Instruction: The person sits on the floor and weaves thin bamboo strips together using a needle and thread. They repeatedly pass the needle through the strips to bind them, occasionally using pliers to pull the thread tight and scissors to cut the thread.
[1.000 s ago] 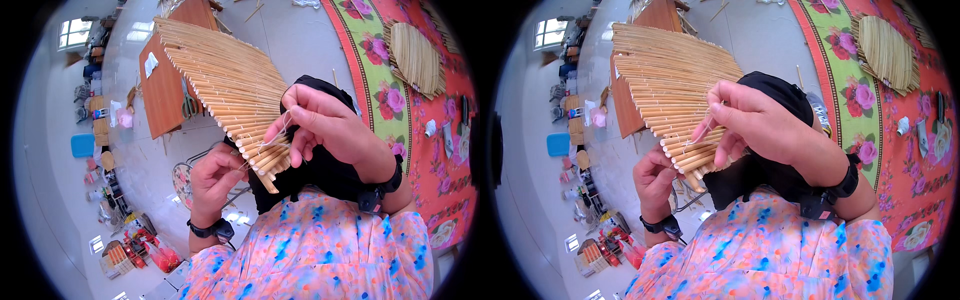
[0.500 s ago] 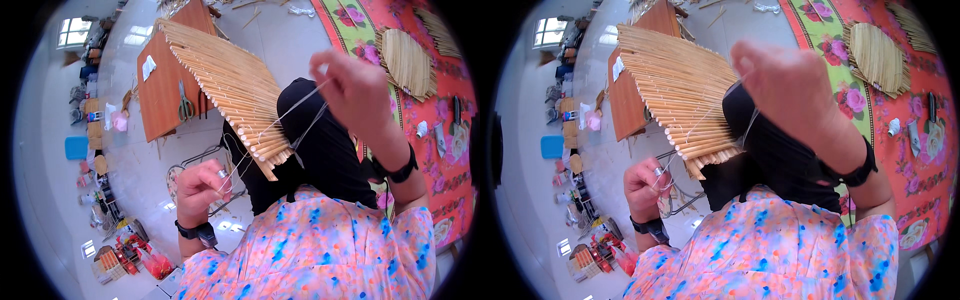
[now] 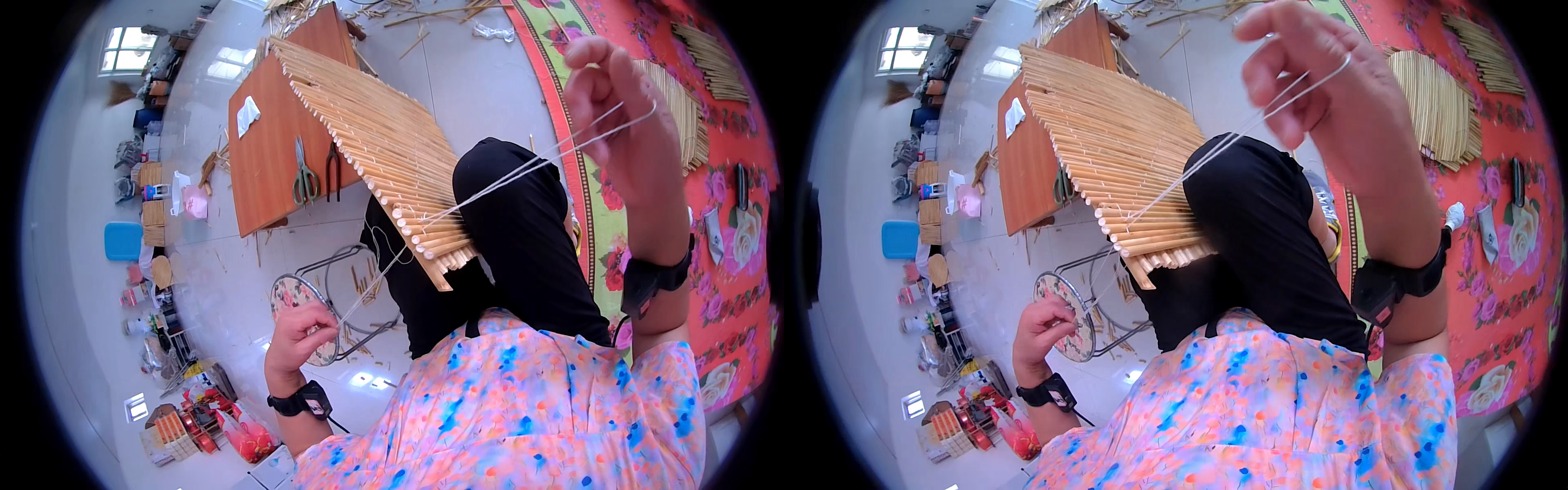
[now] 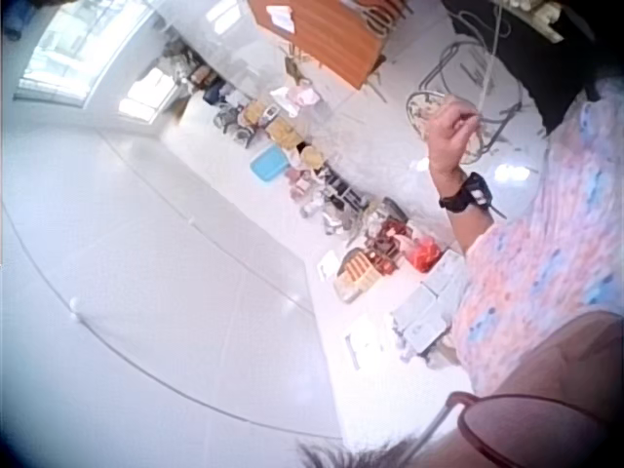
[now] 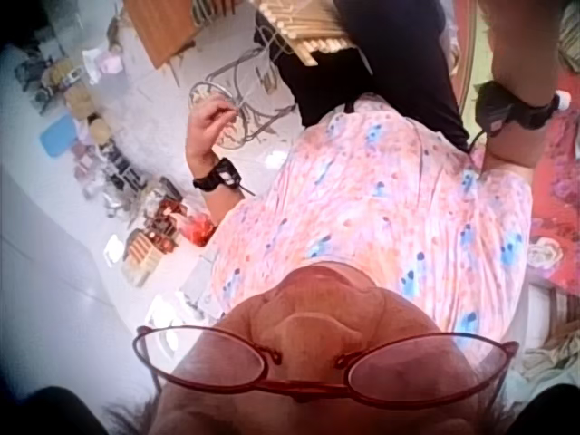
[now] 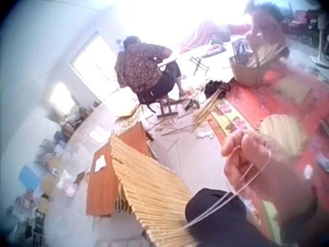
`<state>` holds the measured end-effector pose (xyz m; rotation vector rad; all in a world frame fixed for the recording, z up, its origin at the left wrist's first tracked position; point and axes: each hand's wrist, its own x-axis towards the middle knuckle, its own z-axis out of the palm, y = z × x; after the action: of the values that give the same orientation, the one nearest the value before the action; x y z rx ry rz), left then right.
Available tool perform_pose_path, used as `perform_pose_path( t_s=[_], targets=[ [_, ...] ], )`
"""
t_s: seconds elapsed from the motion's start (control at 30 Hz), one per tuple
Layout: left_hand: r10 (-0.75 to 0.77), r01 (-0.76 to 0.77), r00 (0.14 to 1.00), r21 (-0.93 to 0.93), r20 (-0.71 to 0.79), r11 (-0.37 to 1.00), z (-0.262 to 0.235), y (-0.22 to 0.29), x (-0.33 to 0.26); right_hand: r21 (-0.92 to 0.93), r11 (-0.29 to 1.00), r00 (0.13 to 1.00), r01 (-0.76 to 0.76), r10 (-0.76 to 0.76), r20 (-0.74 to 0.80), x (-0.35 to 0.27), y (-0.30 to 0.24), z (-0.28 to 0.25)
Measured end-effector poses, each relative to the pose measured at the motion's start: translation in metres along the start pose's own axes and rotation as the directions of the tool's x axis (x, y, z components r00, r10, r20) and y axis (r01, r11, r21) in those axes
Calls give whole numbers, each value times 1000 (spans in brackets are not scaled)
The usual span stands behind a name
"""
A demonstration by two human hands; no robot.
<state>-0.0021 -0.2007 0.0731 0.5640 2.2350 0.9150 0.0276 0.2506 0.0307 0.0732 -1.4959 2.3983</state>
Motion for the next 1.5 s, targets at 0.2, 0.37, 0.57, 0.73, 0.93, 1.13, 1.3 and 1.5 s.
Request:
perform_pose_path(
  t_s=[0.2,0.37,0.57,0.73,0.93,1.13,1.3,1.5],
  targets=[
    [-115,62,838,-116,-533,991,15,16,27,-7,998,994,-61,62,93,-11,-6,30],
    [-34,-175,904,-443,-427,879,70,73,75,75,997,991,-36,26,129,-11,-11,40],
    [-17,-155,952,-530,-306,833,98,82,98,83,995,971,-47,26,236,-17,-11,46],
    [211,-358,924,-533,-318,767,74,46,85,112,968,945,-224,188,266,-22,0,52],
    [202,-508,826,-539,-526,672,30,2,43,95,954,895,-286,230,382,-27,34,58],
    [8,-345,777,-415,-630,842,3,-33,13,-23,983,924,-180,177,339,-30,45,62],
    [-323,249,786,-208,-527,946,-3,-41,14,-133,953,892,-271,300,339,-30,40,56],
    [-116,-130,807,-366,-579,922,51,49,69,-261,963,996,-60,77,53,-35,48,64]
  ],
)
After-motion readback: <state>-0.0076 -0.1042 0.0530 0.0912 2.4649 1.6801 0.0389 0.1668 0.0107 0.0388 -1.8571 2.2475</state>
